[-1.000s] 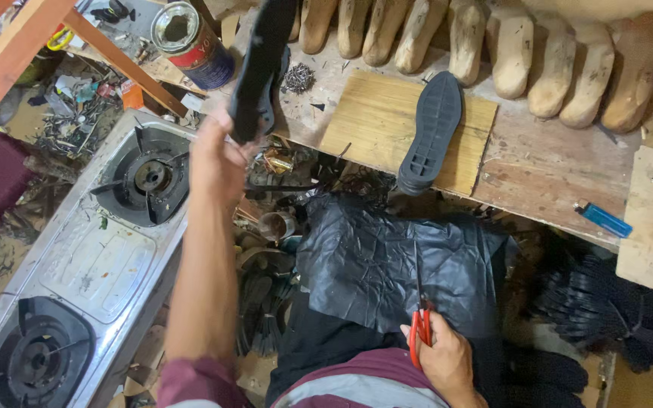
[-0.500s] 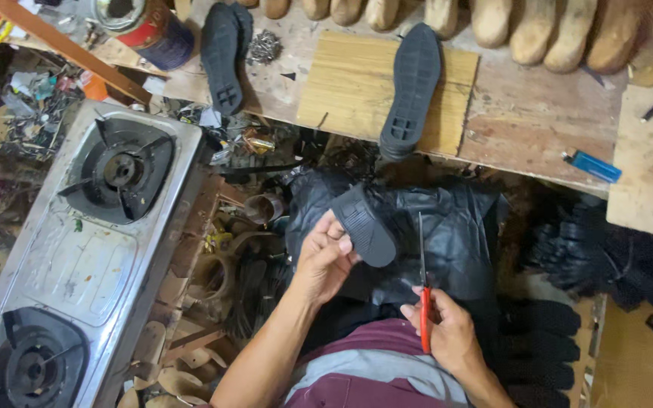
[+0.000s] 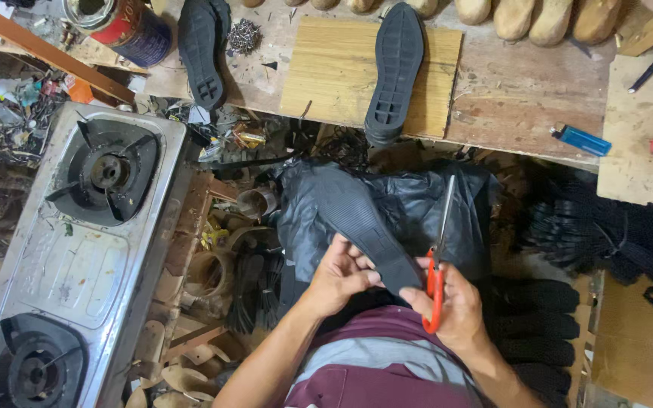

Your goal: The person uses red-handled scissors to trim the edges of black rubber shoe soles. They hold each sole in the left hand and cut along the perimeter with the right hand, then place the trimmed sole on the workbench. The process repeats for multiple soles.

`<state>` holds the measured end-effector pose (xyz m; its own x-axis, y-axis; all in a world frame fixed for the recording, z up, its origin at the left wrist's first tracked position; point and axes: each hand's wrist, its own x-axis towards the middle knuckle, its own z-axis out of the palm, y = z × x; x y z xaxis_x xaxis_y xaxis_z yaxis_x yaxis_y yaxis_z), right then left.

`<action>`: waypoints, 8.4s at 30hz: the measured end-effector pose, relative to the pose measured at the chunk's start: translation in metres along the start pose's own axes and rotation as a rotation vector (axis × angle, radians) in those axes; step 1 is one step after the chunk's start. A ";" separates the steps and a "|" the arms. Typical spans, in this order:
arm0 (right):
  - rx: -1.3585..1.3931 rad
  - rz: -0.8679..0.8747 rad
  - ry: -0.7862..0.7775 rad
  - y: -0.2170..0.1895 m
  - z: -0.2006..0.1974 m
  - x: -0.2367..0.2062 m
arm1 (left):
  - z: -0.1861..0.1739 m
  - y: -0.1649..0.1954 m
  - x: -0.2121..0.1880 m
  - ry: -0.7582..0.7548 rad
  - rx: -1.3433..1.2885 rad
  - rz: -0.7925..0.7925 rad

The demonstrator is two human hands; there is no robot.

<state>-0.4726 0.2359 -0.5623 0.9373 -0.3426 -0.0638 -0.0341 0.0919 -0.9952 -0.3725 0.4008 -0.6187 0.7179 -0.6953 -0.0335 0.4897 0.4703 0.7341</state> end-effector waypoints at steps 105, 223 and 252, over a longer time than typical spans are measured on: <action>-0.704 -0.145 -0.199 -0.023 -0.052 -0.026 | -0.036 0.104 -0.016 -0.099 0.717 -0.049; -0.531 0.135 -0.383 0.018 -0.030 -0.026 | -0.060 0.048 -0.041 0.064 0.212 -0.030; -0.420 -0.107 -0.283 0.022 -0.011 -0.031 | -0.053 0.023 -0.053 0.036 0.257 -0.063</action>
<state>-0.5060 0.2387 -0.5833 0.9983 -0.0579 0.0045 -0.0150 -0.3325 -0.9430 -0.3732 0.4770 -0.6363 0.7090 -0.6973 -0.1052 0.3959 0.2702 0.8777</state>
